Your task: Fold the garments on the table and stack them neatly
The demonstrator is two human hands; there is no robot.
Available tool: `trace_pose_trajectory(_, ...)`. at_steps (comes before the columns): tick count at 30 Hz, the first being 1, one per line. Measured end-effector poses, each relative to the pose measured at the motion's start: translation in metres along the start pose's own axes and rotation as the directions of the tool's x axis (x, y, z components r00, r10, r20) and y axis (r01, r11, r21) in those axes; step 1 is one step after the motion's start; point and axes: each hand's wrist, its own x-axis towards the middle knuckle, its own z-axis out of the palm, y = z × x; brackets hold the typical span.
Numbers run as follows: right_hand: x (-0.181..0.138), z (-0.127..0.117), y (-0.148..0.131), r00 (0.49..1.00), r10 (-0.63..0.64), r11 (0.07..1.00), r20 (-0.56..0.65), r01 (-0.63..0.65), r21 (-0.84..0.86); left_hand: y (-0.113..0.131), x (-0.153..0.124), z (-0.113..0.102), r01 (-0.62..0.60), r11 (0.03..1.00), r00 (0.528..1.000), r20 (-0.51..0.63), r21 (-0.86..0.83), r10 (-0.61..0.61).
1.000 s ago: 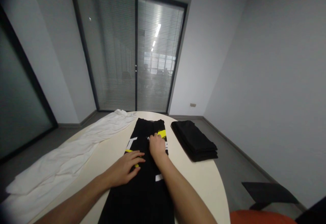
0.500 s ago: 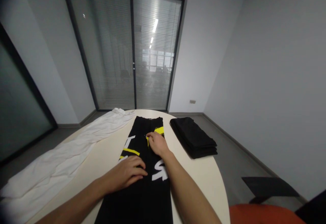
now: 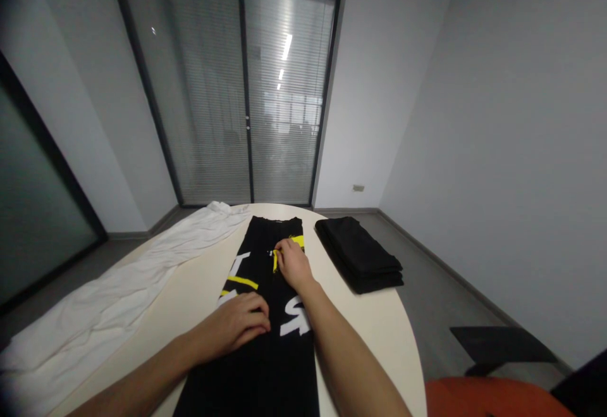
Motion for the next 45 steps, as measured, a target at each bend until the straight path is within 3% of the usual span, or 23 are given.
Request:
trace_pose_trajectory(4,-0.006,0.005,-0.004,0.995,0.037,0.996,0.089,-0.03,-0.08,0.004,0.001,-0.003,-0.01,1.0,1.0,-0.017,0.016,0.011)
trace_pose_trajectory(10,-0.01,0.006,-0.002,0.993,0.017,0.996,0.115,-0.007,-0.092,0.008,0.0,-0.005,-0.048,0.998,0.998,-0.04,-0.041,0.046)
trace_pose_trajectory(15,-0.007,0.008,0.0,0.998,0.04,0.999,0.043,-0.04,-0.004,0.008,0.0,-0.007,-0.064,0.992,0.997,0.029,-0.105,0.067)
trace_pose_trajectory(22,-0.012,0.01,-0.005,0.958,0.101,0.988,0.267,-0.066,-0.138,0.009,-0.007,-0.005,0.116,0.989,0.986,0.132,-0.095,-0.103)
trace_pose_trajectory(26,-0.012,0.009,-0.007,0.937,0.138,0.985,0.32,-0.095,-0.147,0.011,-0.009,-0.005,0.141,0.983,0.972,0.205,-0.12,-0.115)
trace_pose_trajectory(29,-0.011,0.009,-0.008,0.94,0.153,0.982,0.306,-0.11,-0.152,0.005,-0.01,-0.005,0.139,0.98,0.984,0.135,-0.144,-0.12)
trace_pose_trajectory(33,-0.011,0.005,-0.008,0.963,0.123,0.988,0.241,-0.095,-0.126,-0.02,-0.013,-0.003,0.191,0.978,0.971,-0.128,-0.087,-0.201)
trace_pose_trajectory(35,-0.011,0.003,-0.008,0.972,0.095,0.991,0.217,-0.071,-0.117,-0.033,-0.016,-0.004,0.194,0.98,0.959,-0.199,-0.045,-0.2)
trace_pose_trajectory(38,-0.011,0.002,-0.007,0.974,0.068,0.991,0.214,-0.041,-0.128,-0.042,-0.019,-0.005,0.147,0.989,0.973,-0.179,-0.021,-0.148)
trace_pose_trajectory(45,-0.01,0.003,-0.011,0.992,0.014,0.992,0.127,0.003,-0.129,-0.031,-0.014,-0.006,0.017,1.0,0.997,-0.076,-0.02,-0.019)
